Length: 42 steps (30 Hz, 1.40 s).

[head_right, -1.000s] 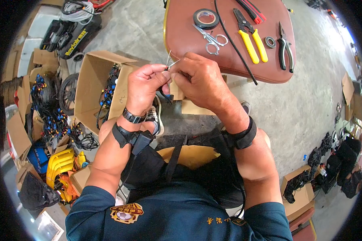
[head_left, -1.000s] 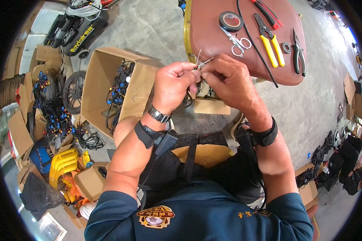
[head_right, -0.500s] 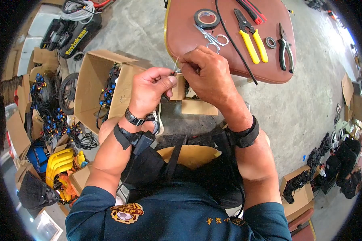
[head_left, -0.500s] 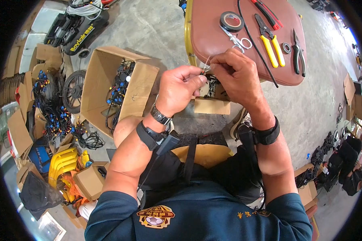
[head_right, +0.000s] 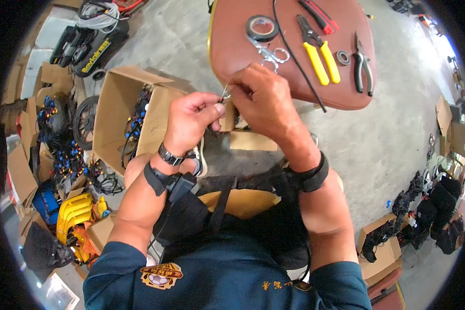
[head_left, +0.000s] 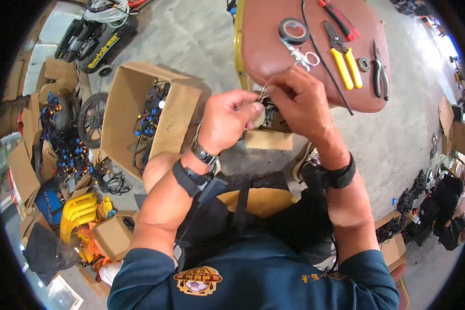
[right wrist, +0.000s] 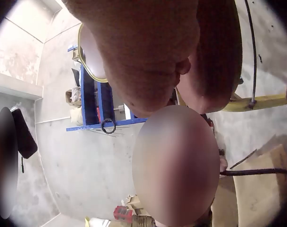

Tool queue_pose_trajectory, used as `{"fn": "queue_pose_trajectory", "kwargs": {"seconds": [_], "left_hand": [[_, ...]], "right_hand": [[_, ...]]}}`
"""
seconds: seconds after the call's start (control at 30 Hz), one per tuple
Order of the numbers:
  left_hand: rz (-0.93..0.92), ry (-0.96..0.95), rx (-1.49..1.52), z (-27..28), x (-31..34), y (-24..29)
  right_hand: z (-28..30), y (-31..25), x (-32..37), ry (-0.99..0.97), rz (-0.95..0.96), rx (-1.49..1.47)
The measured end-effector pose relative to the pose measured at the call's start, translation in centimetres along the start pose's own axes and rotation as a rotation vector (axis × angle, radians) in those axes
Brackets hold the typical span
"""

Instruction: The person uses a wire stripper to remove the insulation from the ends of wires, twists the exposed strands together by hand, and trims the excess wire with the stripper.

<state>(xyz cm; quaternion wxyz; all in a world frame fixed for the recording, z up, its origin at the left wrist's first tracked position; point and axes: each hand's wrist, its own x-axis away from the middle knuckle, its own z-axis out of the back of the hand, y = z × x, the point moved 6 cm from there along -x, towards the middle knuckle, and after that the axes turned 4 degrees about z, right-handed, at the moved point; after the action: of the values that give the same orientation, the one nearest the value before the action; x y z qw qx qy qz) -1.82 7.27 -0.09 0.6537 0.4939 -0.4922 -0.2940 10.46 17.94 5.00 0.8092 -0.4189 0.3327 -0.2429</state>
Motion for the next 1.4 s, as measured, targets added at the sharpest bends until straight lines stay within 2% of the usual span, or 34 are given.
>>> {"fn": "queue_pose_trajectory", "kwargs": {"seconds": [0.17,0.3,0.4,0.43,0.6,0.7,0.83,0.93,1.03,1.1,1.17,1.4], "left_hand": [[0.021,0.063,0.031,0.6,0.1,0.0],[0.016,0.098,-0.006,1.2,0.0,0.5],[0.003,0.084,0.059,1.1,-0.2,0.1],[0.000,0.078,0.074,1.1,-0.2,-0.1],[0.034,0.002,0.050,-0.4,0.8,-0.5],[0.024,-0.014,0.102,-0.7,0.9,-0.7],[-0.041,0.056,0.154,0.8,-0.2,0.2],[-0.014,0.078,0.156,1.8,-0.8,0.6],[-0.010,0.084,0.138,2.2,-1.1,0.2],[-0.004,0.065,0.121,2.4,-1.2,0.2],[0.004,0.059,0.106,2.5,-1.2,0.5],[0.024,0.072,0.177,2.8,-1.2,0.0]], "right_hand": [[0.1,0.1,0.0,-0.021,0.052,0.072],[-0.9,-0.9,0.2,-0.048,0.249,0.024],[-0.7,-1.0,0.1,-0.074,0.194,0.004],[-0.4,-1.2,-0.1,-0.039,0.227,0.005],[0.5,-0.2,-0.4,0.036,0.118,0.044],[1.0,-0.5,-0.6,0.062,0.160,0.049],[1.6,-1.2,-0.5,0.047,0.112,0.026],[1.6,-0.7,-0.2,0.009,0.049,-0.003],[1.0,0.1,0.3,-0.090,0.072,0.048],[0.0,1.2,1.2,-0.155,0.192,0.109],[-0.1,1.5,1.6,-0.180,0.076,0.092],[-1.0,1.8,2.9,-0.337,0.035,0.243]]}}
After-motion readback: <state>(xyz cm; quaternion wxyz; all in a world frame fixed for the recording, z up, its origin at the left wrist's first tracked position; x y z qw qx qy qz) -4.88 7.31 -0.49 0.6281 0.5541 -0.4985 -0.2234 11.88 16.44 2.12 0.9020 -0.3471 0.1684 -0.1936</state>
